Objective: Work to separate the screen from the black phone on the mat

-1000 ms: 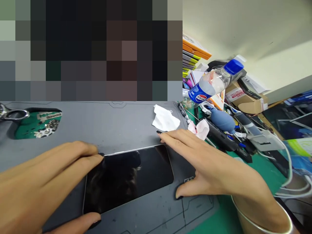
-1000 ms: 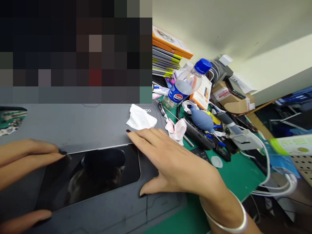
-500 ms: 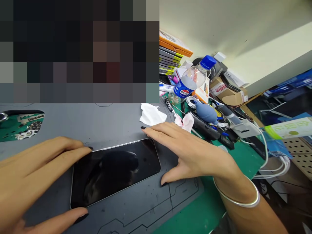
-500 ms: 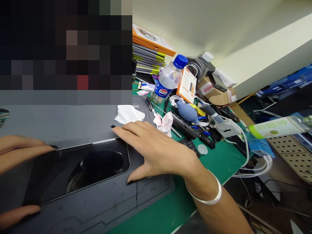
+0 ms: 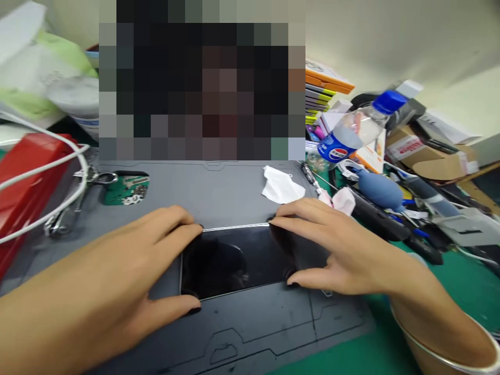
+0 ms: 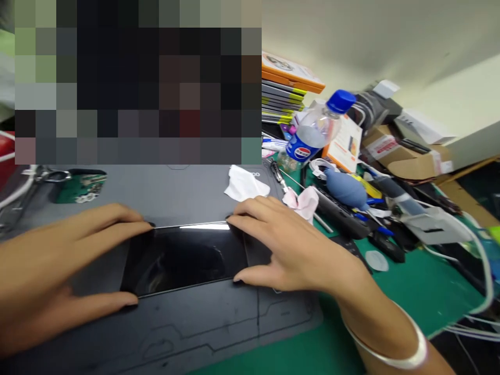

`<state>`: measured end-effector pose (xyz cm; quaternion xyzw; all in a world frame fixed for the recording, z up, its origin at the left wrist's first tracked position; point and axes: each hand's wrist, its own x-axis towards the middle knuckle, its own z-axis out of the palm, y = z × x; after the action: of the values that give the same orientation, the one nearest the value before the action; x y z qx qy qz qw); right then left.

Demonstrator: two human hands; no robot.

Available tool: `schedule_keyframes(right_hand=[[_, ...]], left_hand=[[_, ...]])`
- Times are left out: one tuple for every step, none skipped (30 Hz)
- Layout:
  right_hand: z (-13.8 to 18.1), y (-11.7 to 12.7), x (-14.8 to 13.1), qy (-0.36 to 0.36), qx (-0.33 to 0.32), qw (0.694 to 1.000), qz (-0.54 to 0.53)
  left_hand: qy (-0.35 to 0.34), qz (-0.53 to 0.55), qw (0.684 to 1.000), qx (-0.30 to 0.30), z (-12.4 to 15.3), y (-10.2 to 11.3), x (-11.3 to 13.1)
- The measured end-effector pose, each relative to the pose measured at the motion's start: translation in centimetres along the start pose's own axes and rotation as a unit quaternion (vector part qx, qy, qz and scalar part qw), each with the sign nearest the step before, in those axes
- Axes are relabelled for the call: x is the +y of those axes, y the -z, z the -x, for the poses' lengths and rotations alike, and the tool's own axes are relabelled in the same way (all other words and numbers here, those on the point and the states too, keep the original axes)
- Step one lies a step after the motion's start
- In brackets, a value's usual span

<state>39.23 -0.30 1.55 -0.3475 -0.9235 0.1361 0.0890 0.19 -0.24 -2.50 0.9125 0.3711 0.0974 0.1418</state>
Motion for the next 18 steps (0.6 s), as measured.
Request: schedule_keyframes(right_hand=[[0.0, 0.0, 0.0, 0.0, 0.004, 1.0, 0.005], [0.0, 0.0, 0.1, -0.002, 0.009, 1.0, 0.009], [0.0, 0.0, 0.1, -0.004, 0.014, 1.0, 0.01], [0.0, -0.1, 0.1, -0.006, 0.02, 1.0, 0.012], [-0.1, -0.1, 0.2, -0.008, 0.024, 1.0, 0.012], [-0.1, -0.1, 0.2, -0.011, 0.027, 1.0, 0.011], [-0.2, -0.1, 0.2, -0.015, 0.03, 0.999, 0.01], [-0.2, -0.1, 0.3, -0.018, 0.033, 0.999, 0.008], [-0.2, -0.1, 0.3, -0.021, 0.035, 0.999, 0.006], [-0.3, -0.1, 0.3, -0.022, 0.037, 0.999, 0.004], [-0.3, -0.1, 0.3, -0.021, 0.038, 0.999, 0.002], [-0.3, -0.1, 0.3, -0.017, 0.04, 0.999, 0.001], [-0.4, -0.1, 0.3, -0.014, 0.04, 0.999, 0.002], [-0.4, -0.1, 0.3, -0.01, 0.04, 0.999, 0.003], [-0.4, -0.1, 0.3, -0.007, 0.04, 0.999, 0.005], [-0.4, -0.1, 0.3, -0.006, 0.04, 0.999, 0.009], [-0.4, -0.1, 0.3, -0.007, 0.041, 0.999, 0.012], [-0.3, 0.0, 0.2, -0.009, 0.041, 0.999, 0.014]], left_hand=[[-0.009, 0.01, 1.0, 0.013, -0.3, 0.3, 0.1], [-0.015, 0.021, 1.0, 0.016, -0.6, 0.7, 0.2], [-0.015, 0.029, 0.999, 0.014, -0.8, 1.0, 0.2], [-0.028, 0.035, 0.999, -0.002, -1.1, 1.4, 0.3], [-0.035, 0.038, 0.999, -0.01, -1.4, 1.8, 0.4], [-0.038, 0.04, 0.998, -0.016, -1.6, 2.1, 0.6], [-0.041, 0.04, 0.998, -0.019, -1.7, 2.3, 0.7], [-0.039, 0.038, 0.998, -0.019, -1.8, 2.5, 0.8], [-0.037, 0.036, 0.998, -0.018, -1.9, 2.5, 0.9], [-0.037, 0.035, 0.999, -0.017, -1.8, 2.6, 1.0], [-0.036, 0.036, 0.999, -0.017, -1.8, 2.5, 1.0], [-0.035, 0.037, 0.999, -0.018, -1.7, 2.5, 1.1], [-0.037, 0.039, 0.998, -0.018, -1.6, 2.5, 1.0], [-0.038, 0.039, 0.998, -0.015, -1.5, 2.4, 1.0], [-0.039, 0.037, 0.998, -0.013, -1.4, 2.4, 1.0], [-0.041, 0.034, 0.999, -0.009, -1.4, 2.4, 0.9], [-0.044, 0.03, 0.999, -0.004, -1.4, 2.4, 0.9], [-0.046, 0.025, 0.999, -0.001, -1.4, 2.4, 1.0]])
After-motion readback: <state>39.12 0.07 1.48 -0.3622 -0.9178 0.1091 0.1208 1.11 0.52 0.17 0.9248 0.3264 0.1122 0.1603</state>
